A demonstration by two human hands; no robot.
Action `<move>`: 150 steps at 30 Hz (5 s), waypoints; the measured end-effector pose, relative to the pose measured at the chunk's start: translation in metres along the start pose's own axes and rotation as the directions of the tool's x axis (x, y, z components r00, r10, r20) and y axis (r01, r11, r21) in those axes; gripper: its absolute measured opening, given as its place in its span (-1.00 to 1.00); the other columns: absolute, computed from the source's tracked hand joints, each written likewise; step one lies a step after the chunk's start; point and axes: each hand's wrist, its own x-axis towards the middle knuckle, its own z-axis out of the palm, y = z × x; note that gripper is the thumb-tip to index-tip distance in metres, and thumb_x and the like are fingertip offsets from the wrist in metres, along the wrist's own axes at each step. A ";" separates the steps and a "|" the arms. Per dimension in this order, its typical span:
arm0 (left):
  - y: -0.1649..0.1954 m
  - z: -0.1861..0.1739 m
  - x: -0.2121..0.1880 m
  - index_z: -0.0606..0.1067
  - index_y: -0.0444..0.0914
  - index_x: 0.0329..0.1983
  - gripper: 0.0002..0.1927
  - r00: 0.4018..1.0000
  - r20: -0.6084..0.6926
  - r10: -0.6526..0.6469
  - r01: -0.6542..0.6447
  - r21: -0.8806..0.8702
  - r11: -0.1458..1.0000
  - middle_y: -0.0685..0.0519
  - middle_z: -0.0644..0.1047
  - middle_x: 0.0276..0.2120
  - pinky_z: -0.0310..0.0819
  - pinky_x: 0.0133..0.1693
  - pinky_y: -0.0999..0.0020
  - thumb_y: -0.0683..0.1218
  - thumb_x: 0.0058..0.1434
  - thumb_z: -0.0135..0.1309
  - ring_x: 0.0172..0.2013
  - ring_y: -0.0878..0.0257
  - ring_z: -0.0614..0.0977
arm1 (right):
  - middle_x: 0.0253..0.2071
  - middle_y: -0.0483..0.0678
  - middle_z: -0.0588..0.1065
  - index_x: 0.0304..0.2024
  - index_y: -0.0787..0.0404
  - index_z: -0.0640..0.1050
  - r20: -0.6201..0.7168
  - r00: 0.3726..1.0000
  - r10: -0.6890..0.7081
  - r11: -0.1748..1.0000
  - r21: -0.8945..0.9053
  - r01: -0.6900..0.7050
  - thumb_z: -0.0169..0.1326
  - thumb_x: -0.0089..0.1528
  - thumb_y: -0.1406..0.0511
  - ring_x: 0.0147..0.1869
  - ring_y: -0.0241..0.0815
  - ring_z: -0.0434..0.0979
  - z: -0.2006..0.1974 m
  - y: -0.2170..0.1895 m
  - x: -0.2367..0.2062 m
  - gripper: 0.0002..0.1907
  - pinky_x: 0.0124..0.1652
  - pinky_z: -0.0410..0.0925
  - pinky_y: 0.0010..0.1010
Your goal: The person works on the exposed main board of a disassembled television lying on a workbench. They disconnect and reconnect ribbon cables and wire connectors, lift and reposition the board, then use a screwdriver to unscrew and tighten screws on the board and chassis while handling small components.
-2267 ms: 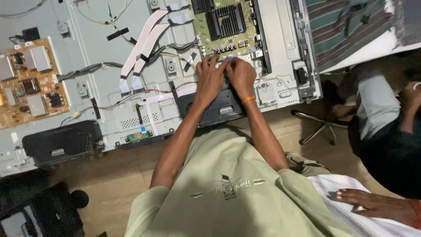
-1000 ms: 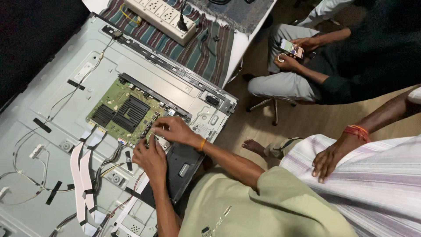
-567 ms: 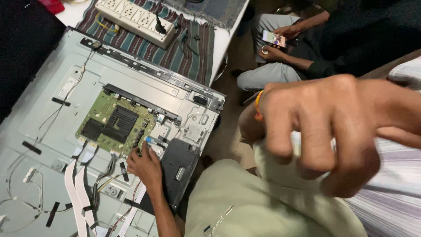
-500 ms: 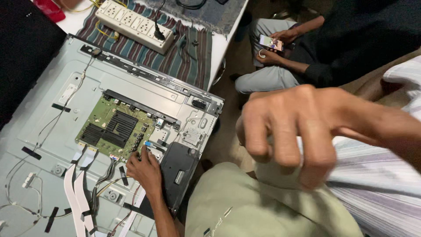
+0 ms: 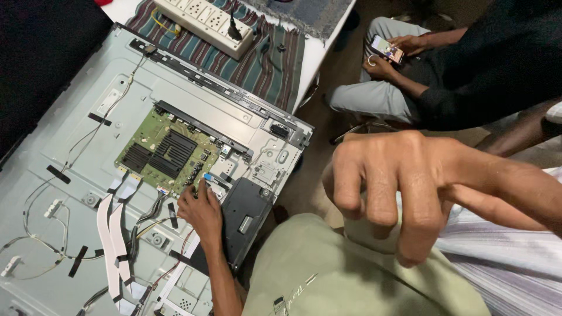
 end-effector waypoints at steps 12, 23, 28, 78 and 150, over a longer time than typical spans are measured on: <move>0.000 0.000 0.002 0.54 -0.20 0.21 -0.63 1.000 0.000 -0.014 0.014 -0.026 1.000 -0.19 0.42 0.14 0.11 0.19 -0.15 -0.07 0.36 0.04 0.21 -0.14 0.33 | -0.36 -0.07 0.61 0.24 0.21 0.54 -0.687 0.421 0.592 0.571 -0.012 -0.821 0.13 0.41 0.05 -0.42 -0.33 0.56 0.036 0.162 -0.049 -0.51 -0.36 0.40 -0.46; -0.004 0.000 0.006 0.57 -0.08 0.22 -0.55 0.999 -0.009 -0.041 0.040 -0.084 0.996 -0.18 0.44 0.15 0.10 0.21 -0.06 -0.17 0.24 0.11 0.21 -0.13 0.35 | -0.32 0.07 0.58 -0.18 0.20 0.61 -0.821 0.231 0.522 -0.172 -0.367 -0.914 0.14 0.20 0.21 -0.19 0.12 0.59 0.114 0.301 -0.176 -0.78 -0.23 0.42 -0.07; -0.004 0.001 0.008 0.58 -0.09 0.19 -0.57 0.998 -0.008 -0.058 0.058 -0.066 0.996 -0.17 0.45 0.16 0.09 0.21 -0.06 -0.16 0.23 0.11 0.22 -0.12 0.35 | -0.35 0.08 0.56 -0.23 0.25 0.57 -0.827 0.230 0.512 -0.238 -0.394 -0.888 0.12 0.22 0.23 -0.25 0.12 0.60 0.116 0.321 -0.184 -0.80 -0.31 0.41 -0.07; -0.006 -0.004 0.009 0.59 -0.21 0.08 -0.70 0.996 -0.041 -0.077 0.073 -0.092 0.993 -0.13 0.47 0.11 0.14 0.16 -0.07 -0.12 0.28 0.10 0.16 -0.08 0.39 | 0.19 0.06 0.22 0.16 0.17 0.20 0.194 0.751 -0.631 -0.535 -0.810 -0.240 -0.17 0.38 0.00 0.26 0.06 0.25 -0.013 -0.004 -0.139 -0.51 0.24 0.20 0.00; -0.025 0.023 0.011 0.51 -0.22 0.13 -0.59 0.982 -0.154 -0.107 0.088 -0.129 0.988 -0.04 0.47 0.16 0.21 0.20 0.00 -0.23 0.18 0.07 0.20 0.04 0.43 | -0.39 0.09 0.58 -0.34 0.24 0.55 -0.853 0.019 0.522 -0.342 -0.230 -0.911 0.17 0.20 0.21 -0.29 0.20 0.59 0.097 0.362 -0.211 -0.79 -0.34 0.37 -0.02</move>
